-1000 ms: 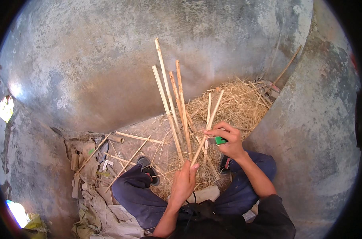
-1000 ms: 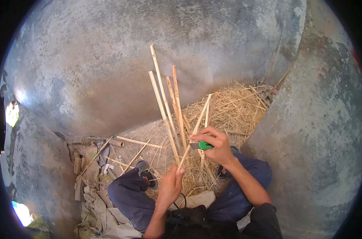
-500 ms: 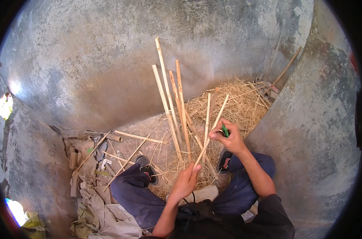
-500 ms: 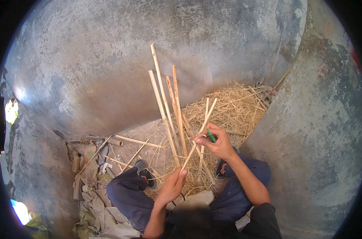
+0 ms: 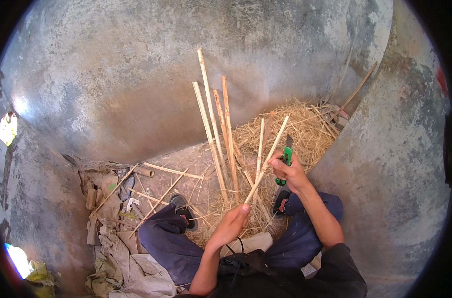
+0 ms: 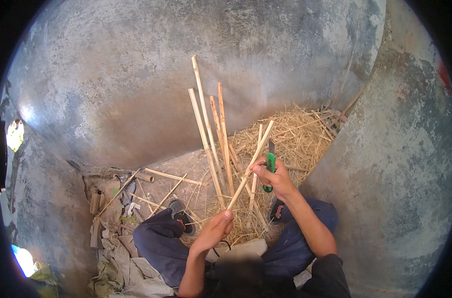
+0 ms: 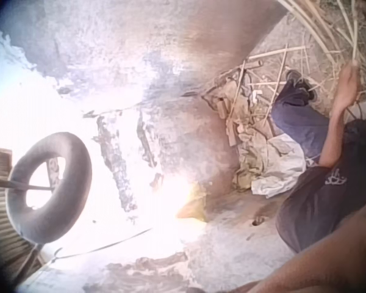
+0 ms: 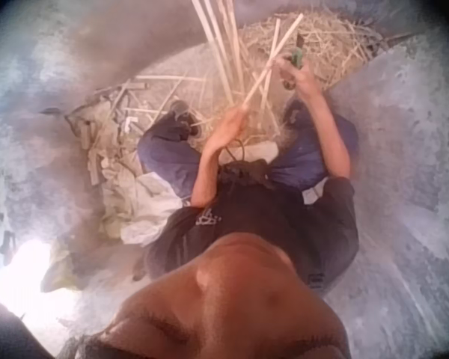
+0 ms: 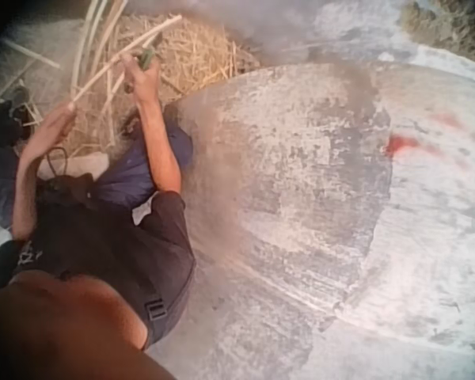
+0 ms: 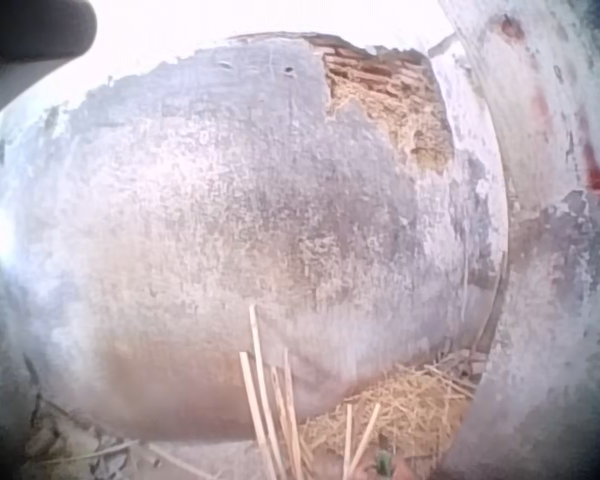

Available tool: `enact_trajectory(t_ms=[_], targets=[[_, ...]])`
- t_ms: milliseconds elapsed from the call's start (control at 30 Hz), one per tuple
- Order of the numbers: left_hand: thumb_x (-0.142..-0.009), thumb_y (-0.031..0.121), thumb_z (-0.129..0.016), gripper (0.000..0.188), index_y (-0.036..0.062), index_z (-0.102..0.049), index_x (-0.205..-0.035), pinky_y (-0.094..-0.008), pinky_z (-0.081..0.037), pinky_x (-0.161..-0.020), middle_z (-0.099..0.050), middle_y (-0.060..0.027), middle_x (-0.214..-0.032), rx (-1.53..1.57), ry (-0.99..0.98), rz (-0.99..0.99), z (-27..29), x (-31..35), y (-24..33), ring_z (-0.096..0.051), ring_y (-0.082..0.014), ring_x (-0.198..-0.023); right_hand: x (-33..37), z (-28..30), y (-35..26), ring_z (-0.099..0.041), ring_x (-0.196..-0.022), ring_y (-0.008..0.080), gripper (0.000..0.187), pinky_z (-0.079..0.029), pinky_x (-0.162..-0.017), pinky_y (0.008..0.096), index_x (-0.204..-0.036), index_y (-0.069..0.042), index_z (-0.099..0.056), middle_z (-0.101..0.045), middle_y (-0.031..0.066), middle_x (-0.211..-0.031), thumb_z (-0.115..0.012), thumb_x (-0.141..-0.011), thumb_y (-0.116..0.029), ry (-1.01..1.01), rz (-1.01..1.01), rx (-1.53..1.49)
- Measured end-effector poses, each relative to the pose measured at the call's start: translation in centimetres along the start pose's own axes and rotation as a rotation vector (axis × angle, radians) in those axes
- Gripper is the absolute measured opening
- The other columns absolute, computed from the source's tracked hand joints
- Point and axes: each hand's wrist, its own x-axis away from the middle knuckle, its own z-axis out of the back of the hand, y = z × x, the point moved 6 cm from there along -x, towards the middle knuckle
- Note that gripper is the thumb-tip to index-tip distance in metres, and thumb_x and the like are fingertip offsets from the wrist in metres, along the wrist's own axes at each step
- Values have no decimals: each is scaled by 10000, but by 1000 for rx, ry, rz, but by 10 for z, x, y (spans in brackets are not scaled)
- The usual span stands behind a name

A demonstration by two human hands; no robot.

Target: The person uses a knife to shave thin strips from a bundle of bamboo stalks held between their legs.

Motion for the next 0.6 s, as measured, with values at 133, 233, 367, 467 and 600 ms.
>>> enact_trajectory(t_ms=[133,233,367,467,600], targets=[[-1191,464,-399,489,73,-514,-920,-308,-370,-617,-442,23,-729,19,-14,25,1,-3,-3,-405,-112,-662,1,2,-3,-357,-517,25,170,-238,-481,250,-1115,-43,-732,-499,-78,-672,-743,-1034,-192,18,8,-43],[-1180,468,-431,489,43,-544,-964,-340,-414,-644,-494,-21,-731,-137,105,4,5,-2,-2,-473,-152,-676,2,7,-13,-356,-522,14,208,-241,-481,235,-1190,-49,-708,-520,-76,-706,-723,-1041,-194,-11,88,-73],[-1174,399,-487,397,75,-538,-950,-283,-384,-598,-481,29,-753,-202,206,-59,7,1,7,-440,-84,-662,2,9,-32,-355,-528,2,294,-264,-482,206,-1292,-42,-670,-605,-44,-843,-700,-1050,-206,9,124,-156],[-1154,389,-529,396,4,-607,-1105,-402,-470,-689,-592,-111,-782,-259,206,-5,6,3,9,-569,-225,-718,3,12,-31,-366,-535,-6,347,-287,-484,191,-1331,-32,-652,-649,-13,-937,-699,-1051,-230,68,93,-72],[-1131,353,-587,368,-9,-628,-1188,-415,-491,-706,-653,-153,-820,-292,230,-61,3,5,14,-612,-247,-735,3,10,-23,-411,-558,-18,403,-323,-502,200,-1337,-29,-648,-682,-6,-992,-754,-1018,-251,127,138,196]])
